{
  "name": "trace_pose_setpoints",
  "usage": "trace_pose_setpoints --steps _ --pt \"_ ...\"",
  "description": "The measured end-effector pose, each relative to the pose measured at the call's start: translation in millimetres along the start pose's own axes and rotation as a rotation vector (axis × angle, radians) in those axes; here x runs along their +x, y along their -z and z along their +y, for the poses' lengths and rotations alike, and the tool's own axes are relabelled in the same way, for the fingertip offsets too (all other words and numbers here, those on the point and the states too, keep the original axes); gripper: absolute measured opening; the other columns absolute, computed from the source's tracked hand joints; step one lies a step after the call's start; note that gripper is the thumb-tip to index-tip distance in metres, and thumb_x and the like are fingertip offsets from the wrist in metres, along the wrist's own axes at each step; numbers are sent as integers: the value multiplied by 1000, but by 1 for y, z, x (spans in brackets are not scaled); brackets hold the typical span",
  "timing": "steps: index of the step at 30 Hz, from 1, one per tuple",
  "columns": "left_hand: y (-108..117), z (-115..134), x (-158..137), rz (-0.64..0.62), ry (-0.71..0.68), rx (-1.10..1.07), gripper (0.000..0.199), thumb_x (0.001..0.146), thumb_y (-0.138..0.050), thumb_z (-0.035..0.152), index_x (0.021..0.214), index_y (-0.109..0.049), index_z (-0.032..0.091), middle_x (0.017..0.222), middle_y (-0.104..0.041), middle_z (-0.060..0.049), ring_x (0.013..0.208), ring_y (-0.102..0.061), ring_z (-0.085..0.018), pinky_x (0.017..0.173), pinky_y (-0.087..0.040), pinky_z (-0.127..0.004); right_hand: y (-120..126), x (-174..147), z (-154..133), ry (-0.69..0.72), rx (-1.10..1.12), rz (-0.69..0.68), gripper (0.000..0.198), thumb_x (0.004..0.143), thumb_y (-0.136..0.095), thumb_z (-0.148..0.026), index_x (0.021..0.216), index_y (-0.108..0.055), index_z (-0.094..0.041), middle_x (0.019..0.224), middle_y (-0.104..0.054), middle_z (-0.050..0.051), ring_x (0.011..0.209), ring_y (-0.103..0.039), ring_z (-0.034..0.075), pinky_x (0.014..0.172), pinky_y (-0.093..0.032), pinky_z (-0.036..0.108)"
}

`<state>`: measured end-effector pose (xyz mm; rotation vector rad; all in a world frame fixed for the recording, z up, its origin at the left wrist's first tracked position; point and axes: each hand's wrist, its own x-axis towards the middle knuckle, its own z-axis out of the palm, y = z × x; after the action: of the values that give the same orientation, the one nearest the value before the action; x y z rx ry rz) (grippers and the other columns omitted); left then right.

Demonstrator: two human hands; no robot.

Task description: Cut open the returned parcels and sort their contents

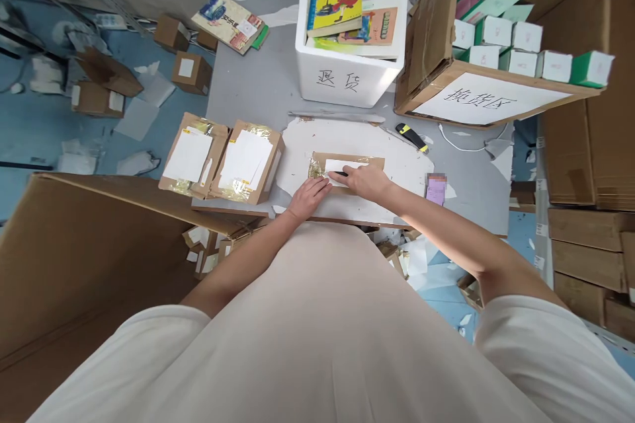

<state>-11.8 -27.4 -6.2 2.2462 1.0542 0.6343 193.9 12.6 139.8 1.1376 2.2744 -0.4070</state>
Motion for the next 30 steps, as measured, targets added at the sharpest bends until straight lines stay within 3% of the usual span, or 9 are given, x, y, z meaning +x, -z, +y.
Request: trace_pose_setpoints --steps 10,17,23,27,30 --pt "2 -1 -1 -1 -73 161 37 98 -35 16 122 -63 22 125 -67 -10 128 -54 -21 108 -45 -48 -14 -24 21 -61 -97 -59 60 95 -30 -11 151 -28 -34 120 -61 14 87 -68 24 64 -39 30" --pt "-4 0 0 25 -57 204 36 97 -36 15 117 -65 21 123 -67 -11 126 -56 -23 105 -46 -46 -53 -99 70 -177 -147 -112 80 86 -38 -1 153 -17 -40 114 -61 9 70 -64 16 54 -30 26" --pt "-1 0 5 -9 -14 178 33 96 -40 20 120 -64 23 122 -67 -13 125 -56 -24 104 -45 -49 -69 -120 71 -255 -103 -46 79 87 -38 -1 152 -19 -41 110 -61 10 74 -62 16 56 -30 24" --pt "10 11 9 -56 -4 220 35 94 -42 19 121 -63 22 123 -65 -13 124 -55 -26 103 -44 -48 -93 -144 74 -383 18 -40 77 86 -41 -3 151 -25 -42 109 -62 9 71 -61 17 56 -35 25" --pt "23 25 13 -102 -1 282 34 91 -44 20 120 -62 22 122 -65 -13 122 -54 -28 103 -40 -49 -119 -155 66 -530 348 150 59 93 -39 -18 150 -34 -35 107 -64 9 73 -61 18 58 -43 27"
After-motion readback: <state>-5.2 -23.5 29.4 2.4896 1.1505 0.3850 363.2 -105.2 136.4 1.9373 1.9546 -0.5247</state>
